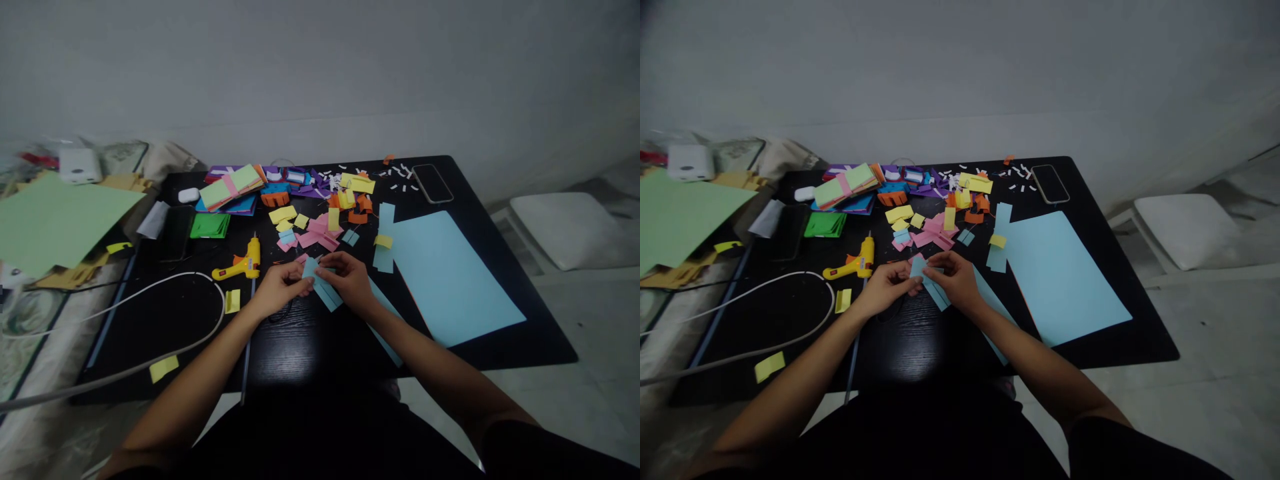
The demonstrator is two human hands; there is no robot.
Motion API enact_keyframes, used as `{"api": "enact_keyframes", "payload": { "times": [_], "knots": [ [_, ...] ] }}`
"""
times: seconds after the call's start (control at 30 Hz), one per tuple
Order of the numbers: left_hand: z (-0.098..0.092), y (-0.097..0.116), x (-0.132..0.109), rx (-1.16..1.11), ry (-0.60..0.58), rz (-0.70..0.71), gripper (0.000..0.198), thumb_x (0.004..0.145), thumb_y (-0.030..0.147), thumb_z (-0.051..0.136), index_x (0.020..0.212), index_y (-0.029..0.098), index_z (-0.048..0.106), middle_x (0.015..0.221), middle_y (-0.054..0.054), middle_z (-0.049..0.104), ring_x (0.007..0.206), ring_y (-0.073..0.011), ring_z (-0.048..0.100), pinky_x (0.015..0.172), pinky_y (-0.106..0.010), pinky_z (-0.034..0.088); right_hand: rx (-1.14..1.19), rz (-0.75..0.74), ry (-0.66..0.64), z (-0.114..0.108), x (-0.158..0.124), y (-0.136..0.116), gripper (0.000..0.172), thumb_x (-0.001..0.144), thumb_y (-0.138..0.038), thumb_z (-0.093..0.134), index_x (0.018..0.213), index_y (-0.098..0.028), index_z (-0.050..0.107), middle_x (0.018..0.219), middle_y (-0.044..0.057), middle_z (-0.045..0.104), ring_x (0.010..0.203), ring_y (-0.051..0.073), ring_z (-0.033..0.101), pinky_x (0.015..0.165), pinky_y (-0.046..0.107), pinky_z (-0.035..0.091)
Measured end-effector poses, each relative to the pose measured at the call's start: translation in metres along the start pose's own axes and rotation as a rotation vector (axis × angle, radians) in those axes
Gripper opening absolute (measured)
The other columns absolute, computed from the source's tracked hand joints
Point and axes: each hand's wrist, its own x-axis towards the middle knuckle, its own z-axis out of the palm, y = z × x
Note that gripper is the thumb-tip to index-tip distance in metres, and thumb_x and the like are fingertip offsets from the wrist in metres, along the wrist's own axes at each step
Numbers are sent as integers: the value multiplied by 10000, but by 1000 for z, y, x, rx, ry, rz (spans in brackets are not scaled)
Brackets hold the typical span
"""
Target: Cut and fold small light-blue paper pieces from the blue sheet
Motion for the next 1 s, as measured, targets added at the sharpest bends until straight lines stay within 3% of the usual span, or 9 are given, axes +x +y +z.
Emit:
{"api": "enact_keyframes", "payload": {
  "times": [0.23,0.4,0.6,0.83,1.0],
  "knots": [
    [1,0,-1,13,20,19,264,884,419,718,880,161,663,757,-24,706,680,-145,662,663,-270,543,-15,-41,-63,-1,1,2,284,726,-436,855,889,-228,750,953,41,755,872,214,691,785,362,578],
    [2,3,0,-60,165,123,257,868,362,746,1037,186,667,760,20,638,690,-122,603,663,-236,480,-21,-96,-111,-1,2,3,251,740,-388,857,907,-221,773,921,34,767,864,205,690,808,350,565],
    [4,5,0,-90,168,176,142,859,306,730,900,180,680,755,-1,660,664,-127,602,620,-240,474,-5,-101,-138,-2,1,-2,158,770,-337,827,876,-228,782,899,24,775,857,199,694,843,358,561],
    [-1,7,0,13,126,212,83,900,240,651,924,179,703,696,3,667,636,-135,640,627,-247,494,0,-92,-140,-2,2,-1,160,781,-353,811,877,-228,781,916,34,770,891,212,700,837,367,576],
    [-4,10,-4,211,145,304,135,922,193,574,942,180,707,731,-4,690,655,-136,642,638,-250,500,-38,-94,-154,-3,0,-3,148,826,-362,769,883,-226,779,894,27,761,824,193,686,780,341,556]
  ]
}}
